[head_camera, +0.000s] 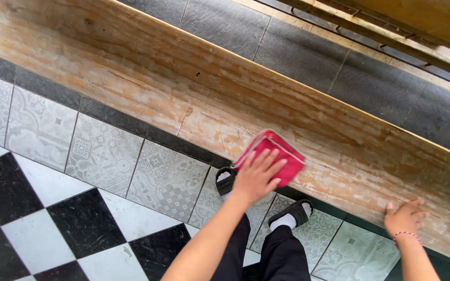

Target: The person wipes the surface of a long, light-colored wooden bench using a red cloth. They move along the length of the bench, scrubbing the wood with their right hand while their left hand rests on the surface for support.

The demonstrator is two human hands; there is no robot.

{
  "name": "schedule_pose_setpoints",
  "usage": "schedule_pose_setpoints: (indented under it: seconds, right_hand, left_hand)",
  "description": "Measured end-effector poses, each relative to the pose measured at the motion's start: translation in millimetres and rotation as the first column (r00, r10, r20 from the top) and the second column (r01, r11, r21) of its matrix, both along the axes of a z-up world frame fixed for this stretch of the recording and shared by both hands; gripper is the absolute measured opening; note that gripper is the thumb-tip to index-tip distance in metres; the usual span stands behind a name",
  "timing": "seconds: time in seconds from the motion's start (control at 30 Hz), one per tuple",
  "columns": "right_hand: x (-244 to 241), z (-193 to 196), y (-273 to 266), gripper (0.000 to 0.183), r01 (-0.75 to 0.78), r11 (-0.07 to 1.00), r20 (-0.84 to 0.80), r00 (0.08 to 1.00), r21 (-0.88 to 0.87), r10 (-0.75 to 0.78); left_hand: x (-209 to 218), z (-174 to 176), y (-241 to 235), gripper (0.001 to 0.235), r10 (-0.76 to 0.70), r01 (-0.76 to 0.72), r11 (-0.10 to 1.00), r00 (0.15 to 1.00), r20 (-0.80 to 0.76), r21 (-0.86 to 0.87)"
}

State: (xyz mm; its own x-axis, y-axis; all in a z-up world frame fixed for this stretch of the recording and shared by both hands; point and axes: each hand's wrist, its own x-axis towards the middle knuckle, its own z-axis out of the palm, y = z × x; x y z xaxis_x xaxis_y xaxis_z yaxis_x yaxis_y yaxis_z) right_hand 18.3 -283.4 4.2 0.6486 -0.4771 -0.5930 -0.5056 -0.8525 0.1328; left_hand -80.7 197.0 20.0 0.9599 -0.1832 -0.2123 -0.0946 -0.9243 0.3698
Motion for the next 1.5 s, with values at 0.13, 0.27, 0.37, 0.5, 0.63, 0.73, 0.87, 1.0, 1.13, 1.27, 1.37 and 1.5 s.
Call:
schedule_pose_setpoints:
  seconds: [0.13,0.27,0.37,0.5,0.63,0.73,0.87,1.0,1.13,1.27,1.37,1.5]
  right_hand:
    - [-11,11,38,0.094,0.027,0.997,-0.002,1.0,0.066,-0.027]
    - [-2,61,142,0.125,0.314,0.949,-0.175,0.935,0.004,-0.308]
    - [-2,46,156,0.146,0.379,0.922,-0.171,0.906,-0.082,-0.388]
    - [-11,14,140,0.151,0.407,0.903,-0.061,0.906,-0.137,-0.418]
    - [-22,-21,114,0.157,0.398,0.9,0.021,0.916,-0.179,-0.401]
    - [-20,-13,117,0.156,0.408,0.9,-0.059,0.906,-0.154,-0.42]
    - [-18,-3,122,0.158,0.416,0.901,-0.052,0.904,-0.122,-0.424]
    - [-13,18,139,0.153,0.417,0.904,-0.119,0.896,-0.097,-0.427]
    - [-8,28,147,0.155,0.427,0.898,-0.133,0.889,-0.107,-0.438]
    - [-8,34,152,0.153,0.428,0.9,-0.142,0.889,-0.082,-0.435]
    - [-8,39,156,0.153,0.426,0.902,-0.144,0.89,-0.078,-0.433]
    - [-7,36,153,0.153,0.443,0.894,-0.143,0.882,-0.066,-0.448]
  left_hand:
    - [1,-11,97,0.067,0.17,-0.167,0.981,0.985,0.023,-0.099]
    - [12,0,182,0.068,0.491,-0.485,0.871,0.864,-0.113,0.074]
    - [14,-20,212,0.068,0.744,-0.739,0.66,0.668,0.015,0.133]
    - [20,-32,199,0.066,0.866,-0.888,0.445,0.459,0.196,0.115]
    - [22,-37,123,0.066,0.81,-0.841,0.523,0.541,0.224,0.14]
    - [15,-25,60,0.079,0.68,-0.682,0.706,0.728,0.089,0.189]
    - [6,-3,26,0.077,0.408,-0.408,0.913,0.913,0.022,0.011]
    - [10,-19,76,0.081,0.331,-0.331,0.944,0.942,-0.055,0.012]
    - [25,-29,156,0.091,0.463,-0.476,0.876,0.876,0.133,0.083]
    - [41,-24,182,0.098,0.575,-0.592,0.785,0.806,0.141,0.185]
    - [49,-10,162,0.102,0.574,-0.56,0.792,0.819,0.018,0.244]
    - [39,-7,101,0.103,0.371,-0.361,0.919,0.928,-0.036,0.161]
